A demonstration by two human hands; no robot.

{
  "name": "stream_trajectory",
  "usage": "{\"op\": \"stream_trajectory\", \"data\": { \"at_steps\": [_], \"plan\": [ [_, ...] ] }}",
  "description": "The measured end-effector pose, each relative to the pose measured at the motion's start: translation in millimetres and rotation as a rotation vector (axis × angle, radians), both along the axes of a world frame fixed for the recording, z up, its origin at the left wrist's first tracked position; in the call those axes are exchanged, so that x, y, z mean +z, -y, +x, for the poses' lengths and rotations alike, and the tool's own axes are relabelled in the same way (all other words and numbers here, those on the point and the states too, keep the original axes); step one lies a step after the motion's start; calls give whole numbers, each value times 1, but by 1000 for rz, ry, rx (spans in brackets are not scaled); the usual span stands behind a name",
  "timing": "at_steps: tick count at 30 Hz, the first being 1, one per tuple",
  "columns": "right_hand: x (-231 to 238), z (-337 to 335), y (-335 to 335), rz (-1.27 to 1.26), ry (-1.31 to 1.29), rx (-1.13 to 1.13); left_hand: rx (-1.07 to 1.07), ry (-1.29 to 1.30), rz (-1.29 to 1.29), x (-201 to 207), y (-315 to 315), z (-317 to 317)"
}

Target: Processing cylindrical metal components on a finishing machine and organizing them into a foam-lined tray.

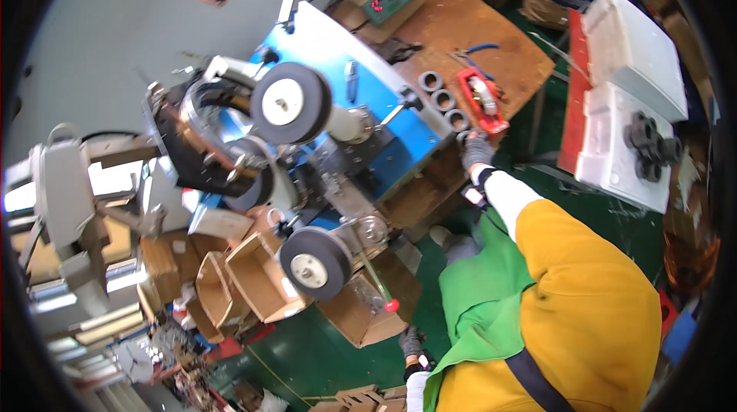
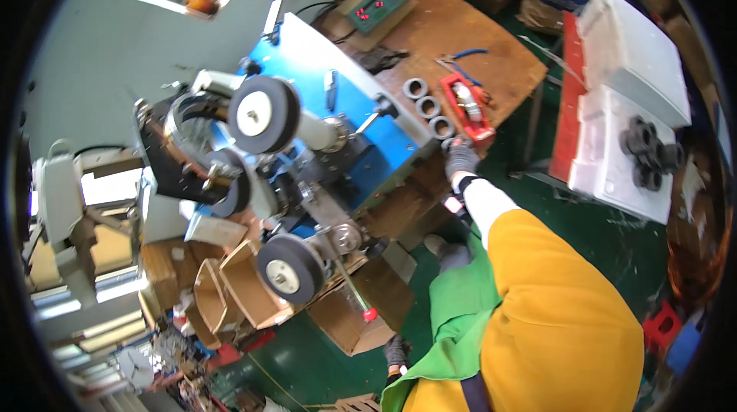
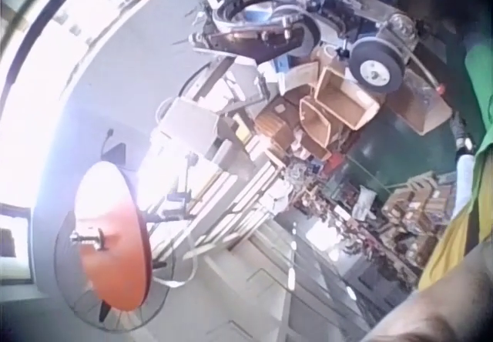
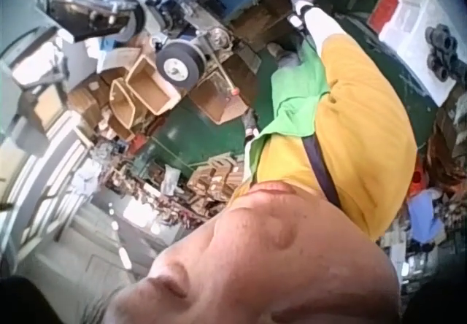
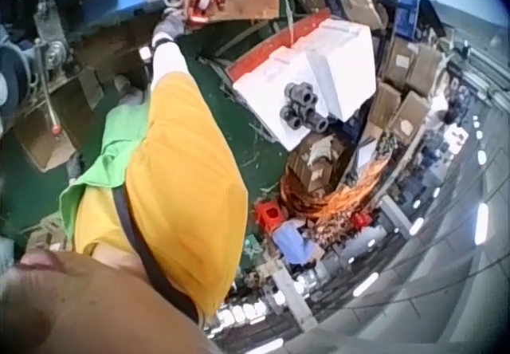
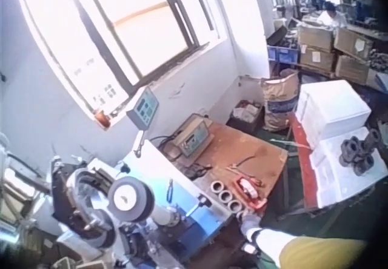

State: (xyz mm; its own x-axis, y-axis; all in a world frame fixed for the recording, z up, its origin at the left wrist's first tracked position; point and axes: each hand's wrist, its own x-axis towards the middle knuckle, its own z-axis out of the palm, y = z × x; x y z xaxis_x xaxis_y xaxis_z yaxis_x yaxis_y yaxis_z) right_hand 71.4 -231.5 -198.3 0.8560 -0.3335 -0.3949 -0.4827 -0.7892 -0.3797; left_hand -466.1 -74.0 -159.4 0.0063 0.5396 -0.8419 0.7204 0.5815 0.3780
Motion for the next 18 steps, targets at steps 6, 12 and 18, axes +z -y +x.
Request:
{"op": "stream_trajectory", "data": {
  "at_steps": [6,12,18],
  "plan": [
    [-4,-11,36,198,-143,169,102,38,-96,-3,27,12],
    [53,-35,31,768,-88,476,108,149,-117,-20,17,41],
    [234,-34,-70,702,524,1138,39,241,-105,-44,-11,40]
  ]
}}
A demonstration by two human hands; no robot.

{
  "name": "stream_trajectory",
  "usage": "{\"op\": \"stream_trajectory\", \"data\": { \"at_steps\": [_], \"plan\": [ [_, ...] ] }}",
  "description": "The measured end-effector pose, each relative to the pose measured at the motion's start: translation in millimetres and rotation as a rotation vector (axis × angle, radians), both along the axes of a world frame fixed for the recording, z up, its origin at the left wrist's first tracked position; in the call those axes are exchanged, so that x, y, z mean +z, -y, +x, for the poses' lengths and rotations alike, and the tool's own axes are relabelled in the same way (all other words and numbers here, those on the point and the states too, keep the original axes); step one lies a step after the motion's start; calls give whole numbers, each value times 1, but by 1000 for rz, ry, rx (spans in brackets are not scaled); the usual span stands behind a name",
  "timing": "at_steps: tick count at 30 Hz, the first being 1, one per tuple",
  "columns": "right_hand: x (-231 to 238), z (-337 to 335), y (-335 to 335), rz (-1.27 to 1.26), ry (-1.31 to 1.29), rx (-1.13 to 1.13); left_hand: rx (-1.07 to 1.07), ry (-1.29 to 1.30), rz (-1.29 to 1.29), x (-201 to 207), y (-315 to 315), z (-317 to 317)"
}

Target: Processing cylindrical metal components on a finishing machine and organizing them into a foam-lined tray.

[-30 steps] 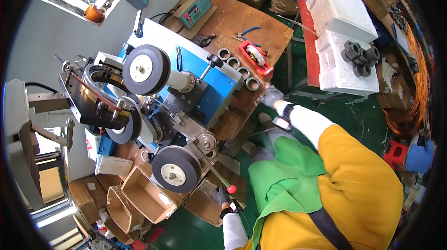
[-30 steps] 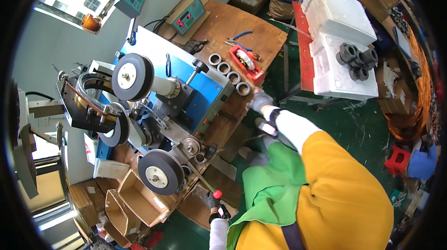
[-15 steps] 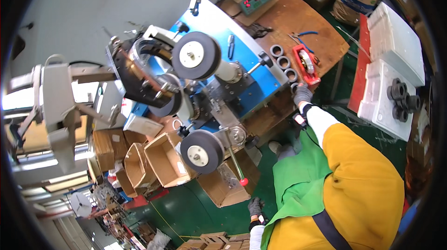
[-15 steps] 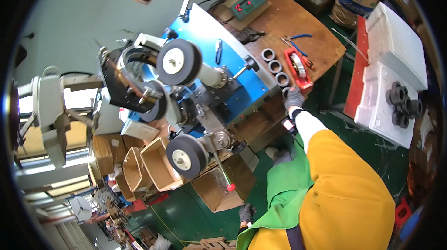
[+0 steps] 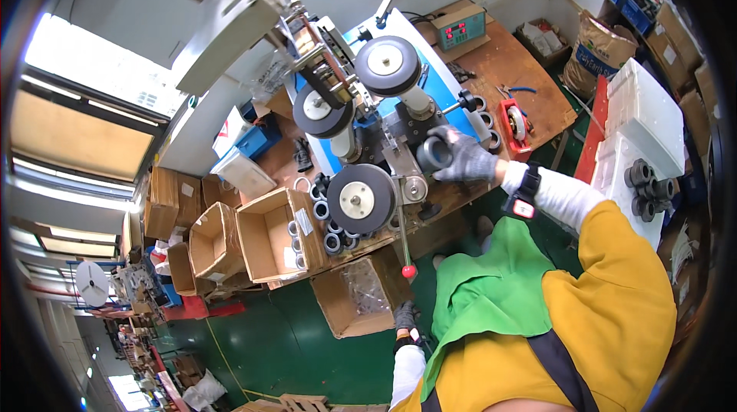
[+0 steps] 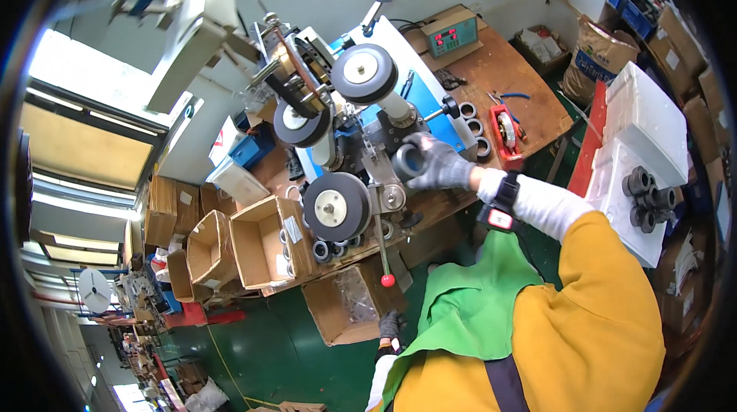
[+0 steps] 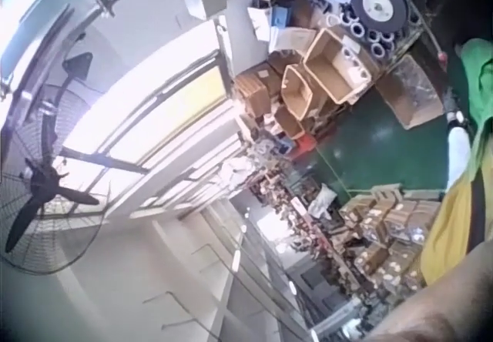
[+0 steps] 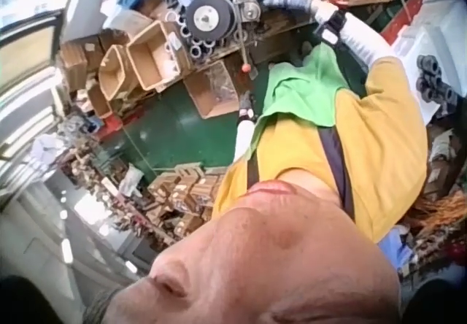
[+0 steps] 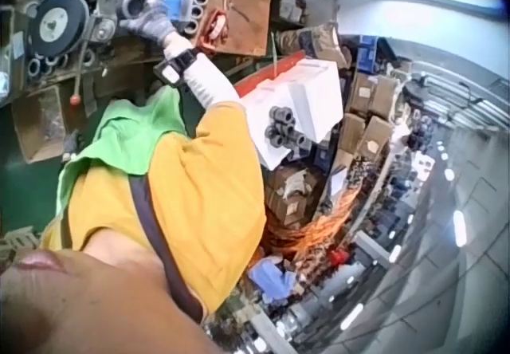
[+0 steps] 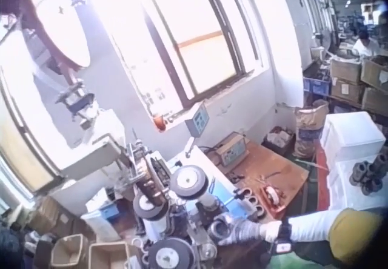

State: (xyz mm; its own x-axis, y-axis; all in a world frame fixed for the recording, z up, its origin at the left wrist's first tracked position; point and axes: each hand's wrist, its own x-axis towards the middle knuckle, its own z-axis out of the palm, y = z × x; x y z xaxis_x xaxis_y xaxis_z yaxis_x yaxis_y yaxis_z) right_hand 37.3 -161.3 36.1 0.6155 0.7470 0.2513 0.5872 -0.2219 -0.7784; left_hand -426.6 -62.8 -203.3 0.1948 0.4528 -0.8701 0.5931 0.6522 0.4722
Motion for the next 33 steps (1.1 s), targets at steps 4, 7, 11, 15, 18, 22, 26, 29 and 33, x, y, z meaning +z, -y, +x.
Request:
{"op": "stream_trajectory", "data": {
  "at_steps": [4,7,11,15,18,22,26,29,33],
  "plan": [
    [12,-1,-50,-228,442,7,100,49,4,-1,-9,-8],
    [0,2,-74,-378,514,-13,30,46,13,-2,-18,-34],
    [18,7,-90,-276,646,-186,-376,4,302,-11,-31,-85],
    [42,34,-108,-26,942,-300,-121,35,253,-19,-75,-90],
    [46,39,-120,-151,830,-280,308,175,104,31,-113,-27],
    [44,40,-128,-168,733,-216,254,448,362,104,-172,32],
    [46,63,-126,-297,918,-135,105,653,509,233,-190,137],
    [60,73,-125,-380,973,-79,-365,826,885,292,-191,217],
    [71,77,-118,-421,930,17,-178,1033,48,336,-160,319]
  ]
}}
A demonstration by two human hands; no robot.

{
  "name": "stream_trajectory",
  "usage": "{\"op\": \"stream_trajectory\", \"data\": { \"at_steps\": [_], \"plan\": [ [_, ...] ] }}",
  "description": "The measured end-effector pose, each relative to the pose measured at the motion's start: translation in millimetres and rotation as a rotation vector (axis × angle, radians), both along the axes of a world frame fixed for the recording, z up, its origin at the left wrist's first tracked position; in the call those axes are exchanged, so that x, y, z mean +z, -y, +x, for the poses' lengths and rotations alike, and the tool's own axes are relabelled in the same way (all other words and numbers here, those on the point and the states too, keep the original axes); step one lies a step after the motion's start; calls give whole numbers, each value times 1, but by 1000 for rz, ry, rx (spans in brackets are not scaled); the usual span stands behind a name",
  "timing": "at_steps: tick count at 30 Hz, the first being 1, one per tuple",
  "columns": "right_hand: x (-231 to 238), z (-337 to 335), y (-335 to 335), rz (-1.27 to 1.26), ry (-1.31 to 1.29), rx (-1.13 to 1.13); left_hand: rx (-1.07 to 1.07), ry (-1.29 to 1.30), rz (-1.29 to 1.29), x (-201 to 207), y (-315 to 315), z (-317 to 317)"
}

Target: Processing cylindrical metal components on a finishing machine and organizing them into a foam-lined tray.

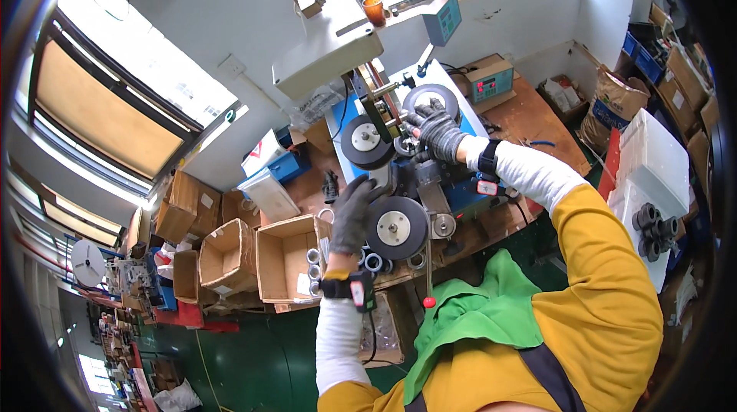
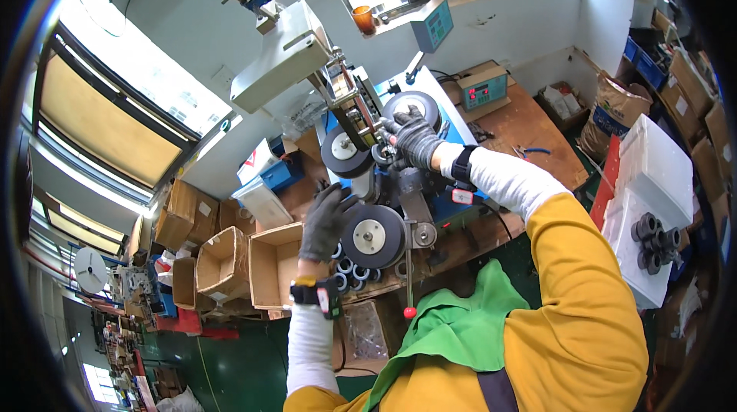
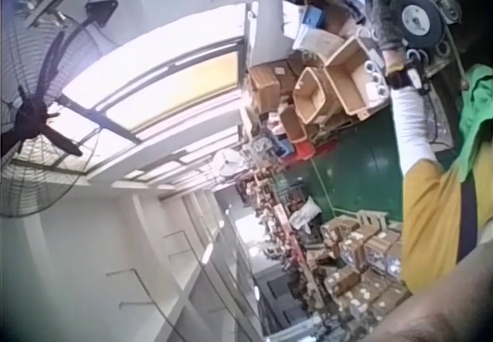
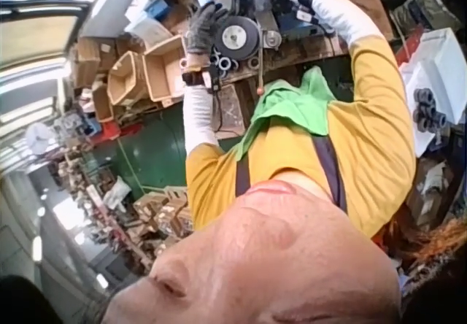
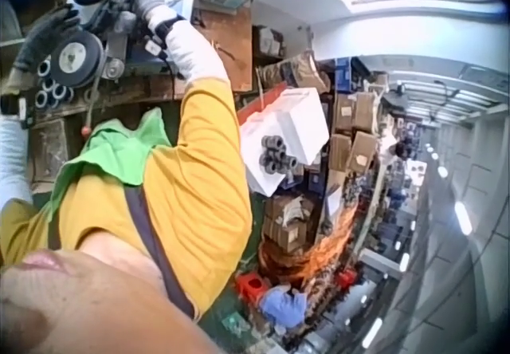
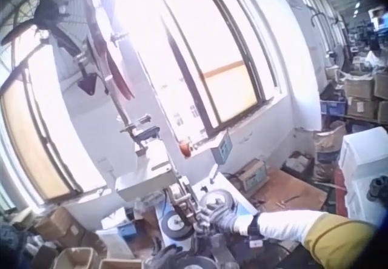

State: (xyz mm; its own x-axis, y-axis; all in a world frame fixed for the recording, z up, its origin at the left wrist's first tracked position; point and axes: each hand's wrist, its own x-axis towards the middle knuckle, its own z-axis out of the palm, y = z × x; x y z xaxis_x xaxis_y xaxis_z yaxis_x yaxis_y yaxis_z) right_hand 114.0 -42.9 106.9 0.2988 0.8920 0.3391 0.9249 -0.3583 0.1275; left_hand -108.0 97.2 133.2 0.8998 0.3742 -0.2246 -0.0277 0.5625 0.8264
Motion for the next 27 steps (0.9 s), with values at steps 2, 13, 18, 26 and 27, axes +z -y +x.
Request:
{"op": "stream_trajectory", "data": {
  "at_steps": [2,13,18,26,27],
  "plan": [
    [-4,-6,-7,92,-16,31,-300,79,420,-45,-20,28],
    [-9,-3,1,134,-163,-21,-263,-137,-292,-80,-2,142],
    [-23,15,10,190,-103,184,-296,8,-455,-88,-15,136],
    [-22,38,19,129,-42,187,-78,-101,793,-6,-42,-9],
    [-20,36,19,128,-46,180,-154,-121,1557,-28,-65,-40]
  ]
}}
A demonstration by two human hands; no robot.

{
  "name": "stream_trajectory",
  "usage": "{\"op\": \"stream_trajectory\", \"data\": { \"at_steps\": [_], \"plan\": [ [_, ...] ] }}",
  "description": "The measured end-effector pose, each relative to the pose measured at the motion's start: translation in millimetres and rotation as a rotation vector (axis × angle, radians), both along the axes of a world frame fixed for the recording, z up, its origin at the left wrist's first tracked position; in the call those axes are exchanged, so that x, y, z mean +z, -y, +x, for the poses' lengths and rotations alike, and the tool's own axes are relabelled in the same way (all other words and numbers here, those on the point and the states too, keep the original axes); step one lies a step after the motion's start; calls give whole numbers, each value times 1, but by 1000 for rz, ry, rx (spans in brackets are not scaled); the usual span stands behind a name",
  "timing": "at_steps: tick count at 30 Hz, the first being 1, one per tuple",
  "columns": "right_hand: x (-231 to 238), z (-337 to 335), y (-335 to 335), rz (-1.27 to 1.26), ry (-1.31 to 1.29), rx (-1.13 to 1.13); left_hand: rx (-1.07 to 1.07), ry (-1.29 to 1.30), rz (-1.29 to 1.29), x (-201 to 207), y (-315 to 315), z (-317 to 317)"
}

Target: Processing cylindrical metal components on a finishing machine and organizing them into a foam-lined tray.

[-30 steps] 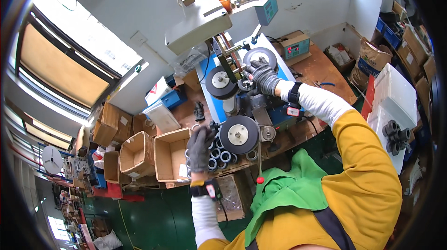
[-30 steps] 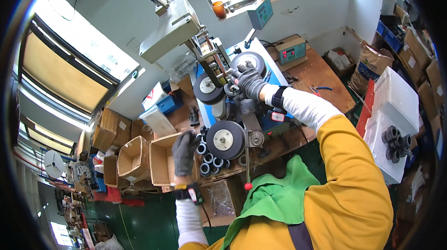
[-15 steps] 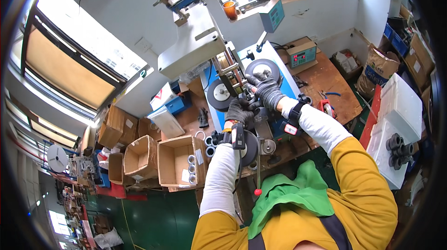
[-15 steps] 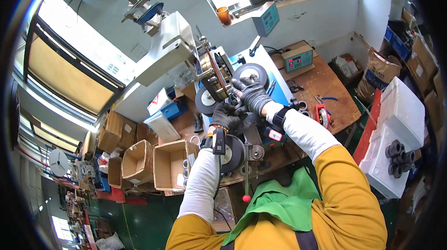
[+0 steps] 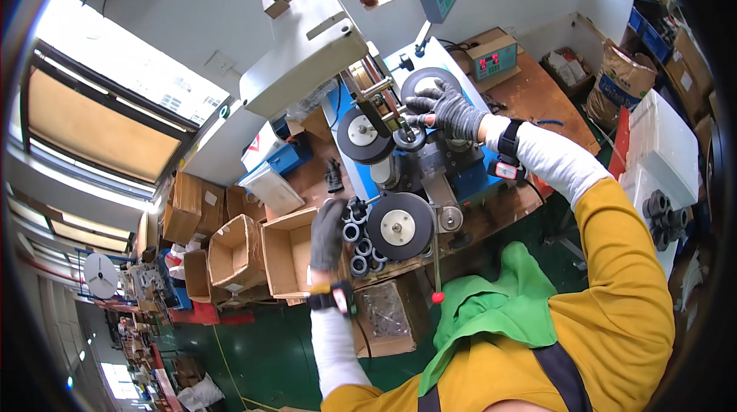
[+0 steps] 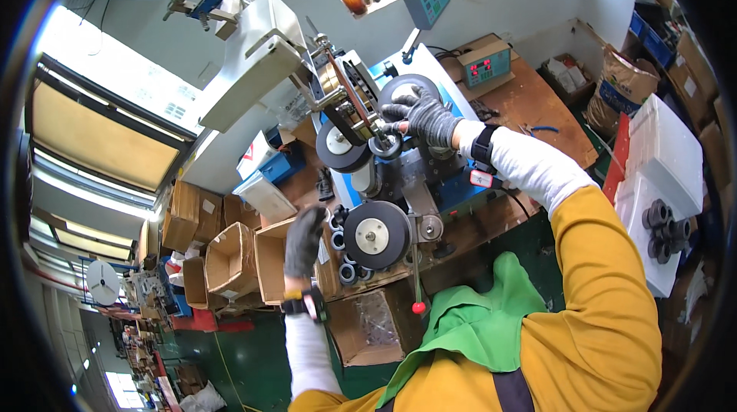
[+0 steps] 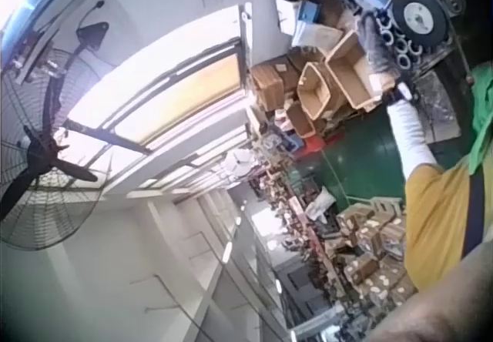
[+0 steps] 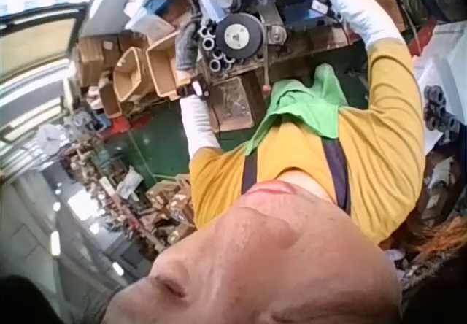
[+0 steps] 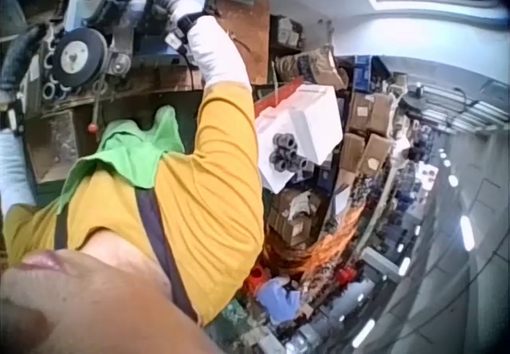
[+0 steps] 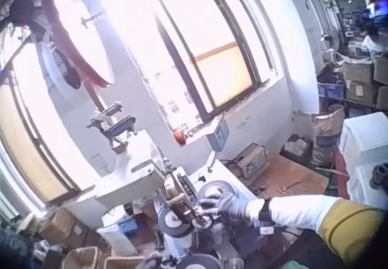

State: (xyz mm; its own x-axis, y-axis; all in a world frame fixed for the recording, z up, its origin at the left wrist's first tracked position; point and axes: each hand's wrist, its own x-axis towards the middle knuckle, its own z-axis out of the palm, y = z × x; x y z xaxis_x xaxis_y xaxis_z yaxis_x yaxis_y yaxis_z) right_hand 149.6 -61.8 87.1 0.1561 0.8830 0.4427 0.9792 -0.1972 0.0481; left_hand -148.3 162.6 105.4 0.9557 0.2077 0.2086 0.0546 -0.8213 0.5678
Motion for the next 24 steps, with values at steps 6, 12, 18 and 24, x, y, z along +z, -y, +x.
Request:
{"op": "stream_trajectory", "data": {
  "at_steps": [6,12,18,24],
  "plan": [
    [6,-4,0,4,-45,1,381,-366,-1670,-124,159,-92],
    [-4,10,7,51,39,-5,501,-610,-1511,-135,118,-88],
    [15,-15,-5,-37,-108,-1,430,-502,-963,-134,7,-14],
    [14,-14,-5,-53,-200,3,-100,-366,-111,-156,-21,2]
  ]
}}
